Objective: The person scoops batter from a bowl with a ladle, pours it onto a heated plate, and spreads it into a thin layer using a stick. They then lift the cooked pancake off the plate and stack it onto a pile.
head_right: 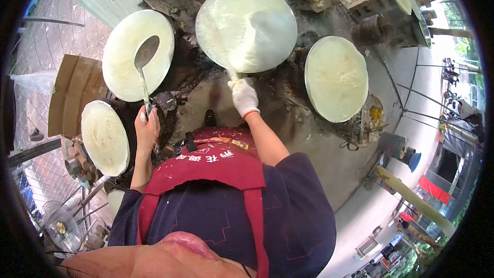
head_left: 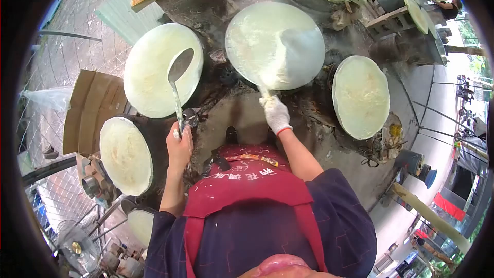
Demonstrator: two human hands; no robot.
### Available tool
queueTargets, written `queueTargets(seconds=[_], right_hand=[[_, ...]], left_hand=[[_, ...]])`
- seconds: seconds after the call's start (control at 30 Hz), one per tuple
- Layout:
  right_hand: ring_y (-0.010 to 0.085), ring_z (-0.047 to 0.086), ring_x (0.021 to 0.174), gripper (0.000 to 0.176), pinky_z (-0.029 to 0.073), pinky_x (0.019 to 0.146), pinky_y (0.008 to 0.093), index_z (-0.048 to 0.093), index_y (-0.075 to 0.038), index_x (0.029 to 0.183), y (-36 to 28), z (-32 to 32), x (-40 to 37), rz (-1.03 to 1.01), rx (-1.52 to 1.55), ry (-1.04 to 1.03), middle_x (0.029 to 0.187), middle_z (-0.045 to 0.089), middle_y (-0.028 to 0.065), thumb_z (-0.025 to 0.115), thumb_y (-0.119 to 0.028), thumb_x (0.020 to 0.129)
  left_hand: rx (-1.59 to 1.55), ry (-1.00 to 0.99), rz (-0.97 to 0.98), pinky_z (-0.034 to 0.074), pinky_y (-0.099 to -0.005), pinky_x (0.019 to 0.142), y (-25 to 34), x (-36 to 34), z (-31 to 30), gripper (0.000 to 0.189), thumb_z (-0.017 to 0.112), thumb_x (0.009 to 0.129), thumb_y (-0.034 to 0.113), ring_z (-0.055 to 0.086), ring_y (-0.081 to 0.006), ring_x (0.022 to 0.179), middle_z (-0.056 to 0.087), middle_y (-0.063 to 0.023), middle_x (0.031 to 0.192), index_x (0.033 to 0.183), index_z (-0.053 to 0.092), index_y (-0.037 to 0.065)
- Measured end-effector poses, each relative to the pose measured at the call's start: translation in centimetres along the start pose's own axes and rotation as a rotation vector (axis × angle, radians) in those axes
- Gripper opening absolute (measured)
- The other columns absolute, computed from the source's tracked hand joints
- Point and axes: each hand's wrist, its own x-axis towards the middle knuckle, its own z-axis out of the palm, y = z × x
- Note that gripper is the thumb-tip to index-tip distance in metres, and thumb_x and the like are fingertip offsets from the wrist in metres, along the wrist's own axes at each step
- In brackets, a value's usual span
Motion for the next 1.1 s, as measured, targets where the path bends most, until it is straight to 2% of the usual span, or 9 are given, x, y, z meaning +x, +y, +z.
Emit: queueTargets(seconds=[0.1, 0.2, 0.37, 0.53, 0.63, 0.67, 0.7, 0.8, 1.1], right_hand=[[0.0452, 0.06, 0.08, 0.039, 0.046, 0.069, 0.0526, 0.06, -0.005, 0.082, 6.1, -3.2, 4.1, -0.073, 0.152, 0.215, 0.079, 0.063, 0.0254, 0.052, -0.042, 0.09], [0.0452, 0.06, 0.08, 0.04, 0.047, 0.067, 0.0512, 0.06, -0.003, 0.081, 6.1, -9.1, 6.2, 0.312, 0.589, -0.13, 0.077, 0.062, 0.0256, 0.049, -0.04, 0.092], [0.0442, 0.062, 0.074, 0.044, 0.046, 0.066, 0.0552, 0.059, -0.004, 0.083, 10.4, -7.2, 2.7, -0.279, -0.011, -0.024, 0.074, 0.062, 0.026, 0.051, -0.047, 0.089], [0.0453, 0.061, 0.077, 0.042, 0.046, 0.064, 0.0548, 0.059, -0.002, 0.084, 12.1, -13.8, 10.1, -0.1, -0.06, 0.121, 0.075, 0.062, 0.0257, 0.051, -0.043, 0.09], [0.0446, 0.06, 0.077, 0.04, 0.046, 0.065, 0.0531, 0.061, -0.004, 0.086, 11.9, -14.7, 10.9, -0.059, 0.138, -0.091, 0.08, 0.063, 0.0262, 0.048, -0.041, 0.092], [0.043, 0.061, 0.077, 0.042, 0.047, 0.066, 0.0518, 0.064, -0.006, 0.091, 15.5, -11.4, 10.9, -0.532, -0.24, -0.002, 0.08, 0.063, 0.0263, 0.046, -0.044, 0.092], [0.0422, 0.062, 0.075, 0.047, 0.047, 0.067, 0.052, 0.065, -0.006, 0.104, 14.0, -11.8, 7.6, -0.262, 0.256, -0.031, 0.079, 0.063, 0.0259, 0.044, -0.048, 0.092], [0.0423, 0.062, 0.074, 0.059, 0.047, 0.067, 0.053, 0.044, -0.005, 0.134, 13.9, -13.1, 6.4, -0.06, -0.062, -0.004, 0.078, 0.063, 0.0264, 0.042, -0.047, 0.093], [0.0356, 0.065, 0.094, 0.037, 0.052, 0.079, 0.0436, 0.062, -0.007, 0.108, 4.6, -18.4, 28.7, -0.018, -0.329, 0.145, 0.098, 0.067, 0.0204, 0.044, -0.035, 0.09]], left_hand=[[0.016, 0.016, 0.009, 0.028, -0.0169, 0.037, 1.0, -0.8, 2.8, 0.01, 0.05, 0.096, 0.01, 0.035, 0.0006, 0.045, 0.042, 0.0079, 0.061, 0.087, 0.049, 0.007], [0.006, 0.02, 0.011, 0.028, -0.0166, 0.037, 1.2, -1.6, 5.8, 0.009, 0.05, 0.096, 0.01, 0.035, 0.0009, 0.045, 0.042, 0.0079, 0.061, 0.088, 0.049, 0.007], [0.013, 0.065, -0.005, 0.028, -0.0169, 0.037, 1.5, -3.4, 10.2, 0.009, 0.051, 0.096, 0.011, 0.036, 0.0006, 0.044, 0.043, 0.0076, 0.061, 0.088, 0.05, 0.007], [0.029, 0.083, -0.017, 0.029, -0.0166, 0.037, 1.7, -4.5, 12.7, 0.01, 0.051, 0.096, 0.011, 0.037, 0.0001, 0.044, 0.044, 0.0073, 0.062, 0.087, 0.05, 0.007], [0.046, 0.084, -0.028, 0.029, -0.0165, 0.038, 2.5, -4.4, 14.4, 0.011, 0.05, 0.096, 0.011, 0.037, 0.0002, 0.044, 0.044, 0.0072, 0.063, 0.086, 0.049, 0.007], [0.047, 0.083, -0.035, 0.029, -0.0165, 0.038, 2.7, -4.3, 14.9, 0.011, 0.05, 0.096, 0.011, 0.037, 0.0003, 0.045, 0.043, 0.0072, 0.063, 0.086, 0.049, 0.007], [0.06, 0.072, -0.031, 0.029, -0.0164, 0.038, 2.7, -4.3, 15.0, 0.011, 0.05, 0.096, 0.011, 0.037, 0.0004, 0.045, 0.043, 0.0072, 0.063, 0.085, 0.049, 0.007], [0.083, 0.056, -0.011, 0.029, -0.0161, 0.038, 2.4, -3.7, 15.5, 0.012, 0.05, 0.096, 0.011, 0.038, 0.0007, 0.046, 0.043, 0.0073, 0.063, 0.085, 0.049, 0.007], [0.138, 0.116, -0.002, 0.027, -0.0194, 0.033, 2.1, -5.4, 15.9, 0.017, 0.051, 0.096, 0.015, 0.035, -0.0027, 0.038, 0.04, 0.0054, 0.055, 0.081, 0.045, 0.009]])
